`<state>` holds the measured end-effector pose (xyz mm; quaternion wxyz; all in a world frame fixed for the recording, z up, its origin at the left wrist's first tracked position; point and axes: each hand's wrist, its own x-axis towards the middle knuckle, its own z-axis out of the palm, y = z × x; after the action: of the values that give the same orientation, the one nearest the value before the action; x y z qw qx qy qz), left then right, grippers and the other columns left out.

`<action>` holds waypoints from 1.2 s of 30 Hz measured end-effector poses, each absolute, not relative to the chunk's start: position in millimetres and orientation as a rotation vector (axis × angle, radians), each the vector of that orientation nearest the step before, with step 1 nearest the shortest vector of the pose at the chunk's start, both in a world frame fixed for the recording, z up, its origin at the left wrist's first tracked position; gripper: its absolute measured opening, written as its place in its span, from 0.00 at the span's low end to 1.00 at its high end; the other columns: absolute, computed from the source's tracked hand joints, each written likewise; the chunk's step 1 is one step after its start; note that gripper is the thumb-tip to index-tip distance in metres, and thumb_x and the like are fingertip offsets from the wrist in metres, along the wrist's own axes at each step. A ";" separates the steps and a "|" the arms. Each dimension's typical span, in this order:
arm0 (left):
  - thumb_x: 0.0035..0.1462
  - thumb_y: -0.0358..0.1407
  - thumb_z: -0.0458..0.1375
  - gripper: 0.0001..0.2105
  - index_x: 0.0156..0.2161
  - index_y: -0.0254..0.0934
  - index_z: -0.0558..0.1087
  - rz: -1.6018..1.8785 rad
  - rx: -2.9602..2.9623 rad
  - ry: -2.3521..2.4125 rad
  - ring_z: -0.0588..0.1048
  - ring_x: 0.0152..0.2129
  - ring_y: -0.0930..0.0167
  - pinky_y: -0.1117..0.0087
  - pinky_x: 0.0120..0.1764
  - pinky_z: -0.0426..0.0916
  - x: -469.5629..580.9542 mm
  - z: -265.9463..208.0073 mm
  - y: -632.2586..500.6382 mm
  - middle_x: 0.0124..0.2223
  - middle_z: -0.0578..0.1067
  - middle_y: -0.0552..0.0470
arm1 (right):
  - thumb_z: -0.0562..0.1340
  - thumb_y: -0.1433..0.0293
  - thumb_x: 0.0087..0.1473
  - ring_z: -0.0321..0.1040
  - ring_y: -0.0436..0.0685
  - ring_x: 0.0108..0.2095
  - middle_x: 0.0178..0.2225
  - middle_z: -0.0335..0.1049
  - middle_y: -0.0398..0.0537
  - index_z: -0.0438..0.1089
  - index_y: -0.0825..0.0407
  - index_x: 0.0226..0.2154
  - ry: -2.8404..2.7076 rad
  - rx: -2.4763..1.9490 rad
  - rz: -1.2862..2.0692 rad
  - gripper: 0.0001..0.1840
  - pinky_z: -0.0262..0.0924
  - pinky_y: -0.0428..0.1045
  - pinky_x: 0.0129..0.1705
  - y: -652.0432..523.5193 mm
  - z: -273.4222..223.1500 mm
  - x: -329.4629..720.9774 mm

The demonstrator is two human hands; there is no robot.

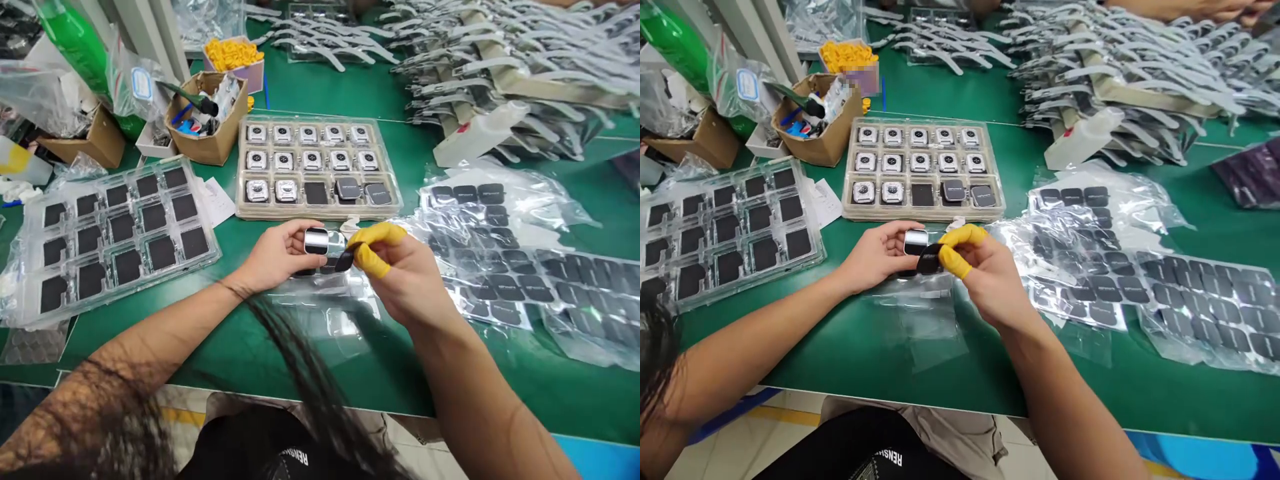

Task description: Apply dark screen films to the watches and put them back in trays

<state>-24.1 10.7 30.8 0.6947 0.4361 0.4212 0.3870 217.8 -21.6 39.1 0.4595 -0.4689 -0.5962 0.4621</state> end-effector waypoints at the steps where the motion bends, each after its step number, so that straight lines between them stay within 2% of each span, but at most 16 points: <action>1: 0.49 0.24 0.87 0.29 0.57 0.36 0.91 0.868 1.040 0.966 0.85 0.38 0.67 0.62 0.52 0.84 -23.6 29.7 8.3 0.42 0.89 0.51 | 0.87 0.31 0.59 0.84 0.68 0.42 0.42 0.87 0.50 0.85 0.36 0.39 -1.395 -1.197 1.167 0.31 0.82 0.66 0.48 -12.7 36.3 220.0; 3: 0.50 0.25 0.86 0.28 0.58 0.37 0.92 0.871 1.156 1.029 0.87 0.38 0.67 0.63 0.52 0.86 -22.9 27.5 5.1 0.43 0.91 0.50 | 0.90 0.30 0.50 0.84 0.66 0.43 0.42 0.88 0.50 0.85 0.40 0.38 -1.313 -1.274 1.206 0.36 0.82 0.64 0.50 -0.4 31.8 221.0; 8: 0.51 0.27 0.85 0.31 0.62 0.38 0.91 0.888 1.313 1.085 0.90 0.43 0.65 0.62 0.55 0.90 -23.5 19.9 4.9 0.50 0.94 0.48 | 0.94 0.40 0.43 0.83 0.64 0.45 0.42 0.88 0.49 0.87 0.44 0.41 -1.171 -1.335 1.326 0.36 0.81 0.61 0.55 2.4 33.4 209.6; 14: 0.53 0.25 0.84 0.28 0.59 0.41 0.91 0.914 1.296 1.041 0.87 0.38 0.68 0.63 0.52 0.89 -23.6 11.7 5.1 0.45 0.91 0.52 | 0.95 0.37 0.32 0.84 0.67 0.47 0.40 0.88 0.50 0.85 0.44 0.34 -1.075 -1.370 1.416 0.40 0.81 0.64 0.60 0.8 40.9 202.0; 18: 0.50 0.27 0.90 0.30 0.58 0.42 0.92 0.904 1.311 1.056 0.89 0.38 0.66 0.62 0.51 0.89 -22.1 3.8 6.0 0.44 0.92 0.50 | 0.96 0.33 0.21 0.83 0.68 0.44 0.39 0.88 0.51 0.87 0.39 0.33 -1.031 -1.448 1.352 0.43 0.80 0.66 0.57 0.8 31.4 207.6; 23: 0.46 0.38 0.96 0.34 0.59 0.46 0.93 0.864 1.285 0.992 0.89 0.38 0.64 0.62 0.49 0.87 -26.7 -3.5 12.2 0.46 0.91 0.48 | 0.92 0.23 0.19 0.80 0.68 0.42 0.42 0.87 0.55 0.87 0.34 0.31 -1.031 -1.459 1.326 0.46 0.79 0.69 0.53 3.4 18.0 214.7; 26: 0.47 0.40 0.96 0.32 0.57 0.47 0.95 0.901 1.340 1.021 0.89 0.38 0.65 0.59 0.51 0.88 -27.9 -0.7 10.3 0.50 0.89 0.47 | 0.92 0.23 0.09 0.81 0.69 0.43 0.43 0.88 0.57 0.88 0.34 0.31 -0.965 -1.526 1.327 0.50 0.78 0.68 0.51 0.6 22.1 213.1; 29: 0.47 0.40 0.95 0.30 0.56 0.47 0.95 0.912 1.391 1.037 0.89 0.37 0.64 0.56 0.52 0.89 -28.0 0.0 9.3 0.50 0.87 0.47 | 0.93 0.26 -0.01 0.83 0.70 0.45 0.44 0.90 0.58 0.90 0.34 0.33 -0.874 -1.600 1.331 0.55 0.80 0.68 0.50 -0.8 24.1 209.8; 31: 0.47 0.39 0.94 0.30 0.56 0.47 0.95 0.907 1.418 1.033 0.89 0.36 0.64 0.56 0.51 0.89 -27.7 -1.0 9.8 0.49 0.88 0.47 | 0.94 0.28 0.00 0.85 0.72 0.46 0.45 0.91 0.59 0.90 0.35 0.31 -0.851 -1.612 1.325 0.53 0.82 0.67 0.47 -0.9 22.3 208.8; 33: 0.47 0.37 0.93 0.31 0.56 0.47 0.94 0.903 1.420 1.027 0.90 0.36 0.64 0.57 0.50 0.89 -27.3 -1.8 10.5 0.50 0.89 0.48 | 0.95 0.31 0.05 0.86 0.73 0.47 0.46 0.92 0.60 0.90 0.36 0.31 -0.852 -1.601 1.314 0.49 0.83 0.66 0.43 -1.2 19.4 209.2; 36: 0.46 0.36 0.93 0.33 0.58 0.47 0.92 0.891 1.381 1.027 0.90 0.37 0.64 0.59 0.49 0.87 -26.7 -0.5 10.3 0.50 0.90 0.48 | 0.97 0.39 0.09 0.86 0.71 0.44 0.45 0.92 0.59 0.91 0.37 0.31 -0.838 -1.598 1.288 0.43 0.83 0.62 0.37 -2.1 15.5 211.3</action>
<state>-26.7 10.3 -0.5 0.5664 0.5873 0.4367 0.3789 211.3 -2.1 15.5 0.4461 -0.6451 -0.3383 0.5200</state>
